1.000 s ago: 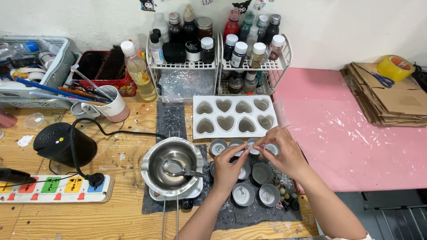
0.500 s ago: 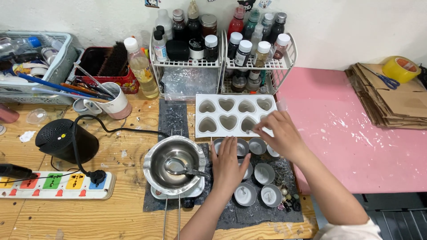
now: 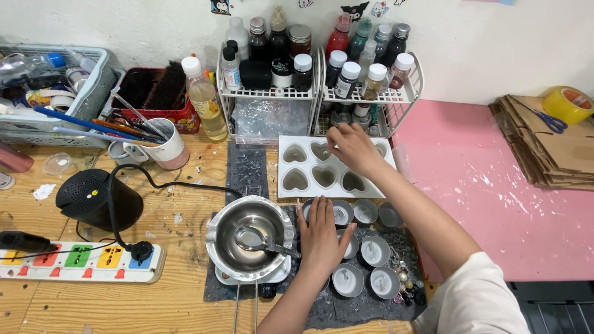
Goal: Placing candle wicks and decorative elements into tealight containers and preparing candle materials.
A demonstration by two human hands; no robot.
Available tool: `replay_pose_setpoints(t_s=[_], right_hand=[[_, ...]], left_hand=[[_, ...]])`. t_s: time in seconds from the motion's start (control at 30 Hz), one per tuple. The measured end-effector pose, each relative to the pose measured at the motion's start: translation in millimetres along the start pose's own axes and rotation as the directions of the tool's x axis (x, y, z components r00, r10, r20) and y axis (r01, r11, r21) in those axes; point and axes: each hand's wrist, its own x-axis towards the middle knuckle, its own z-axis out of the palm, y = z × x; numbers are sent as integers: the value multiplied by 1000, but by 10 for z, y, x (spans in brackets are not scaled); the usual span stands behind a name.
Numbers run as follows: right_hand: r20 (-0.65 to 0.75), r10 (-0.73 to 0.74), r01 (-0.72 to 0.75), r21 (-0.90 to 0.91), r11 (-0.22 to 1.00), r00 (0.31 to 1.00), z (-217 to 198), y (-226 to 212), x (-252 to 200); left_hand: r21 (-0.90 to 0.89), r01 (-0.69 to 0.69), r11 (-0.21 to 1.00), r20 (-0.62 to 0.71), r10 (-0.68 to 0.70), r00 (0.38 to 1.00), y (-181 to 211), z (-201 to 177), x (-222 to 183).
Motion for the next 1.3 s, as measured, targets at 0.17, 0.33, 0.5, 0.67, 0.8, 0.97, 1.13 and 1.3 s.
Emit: replay_pose_setpoints(t_s=[0.17,0.33,0.5,0.67,0.8,0.97,1.13,1.3], right_hand=[[38,-71,73,-67,995,997,275,113,144],[107,-79,93,-132,987,991,413,150,176],[136,-64,77,-93,993,989,424,159,163],[144,-56,71,-107,992,988,453,185,144],[173,-30,48,-99,994,985,481,200,140],[172,-29,48,-108,993,985,511,212,152],[176,-24,43,-104,994,984,503,199,159],[181,-18,35,-87,996,983,506,196,168]], left_hand=[[-15,12,1000,23,-11,1000,-8,14,2],[-15,15,1000,36,-14,999,-10,15,-2],[-10,45,999,126,-44,991,-17,32,13],[-22,28,999,92,-25,995,-13,35,-14],[-28,16,999,89,-13,996,-7,41,-15],[-43,19,999,77,-16,997,-5,36,-24],[-42,6,999,52,-4,999,-14,57,-34],[-49,11,999,71,-8,997,10,1,-29]])
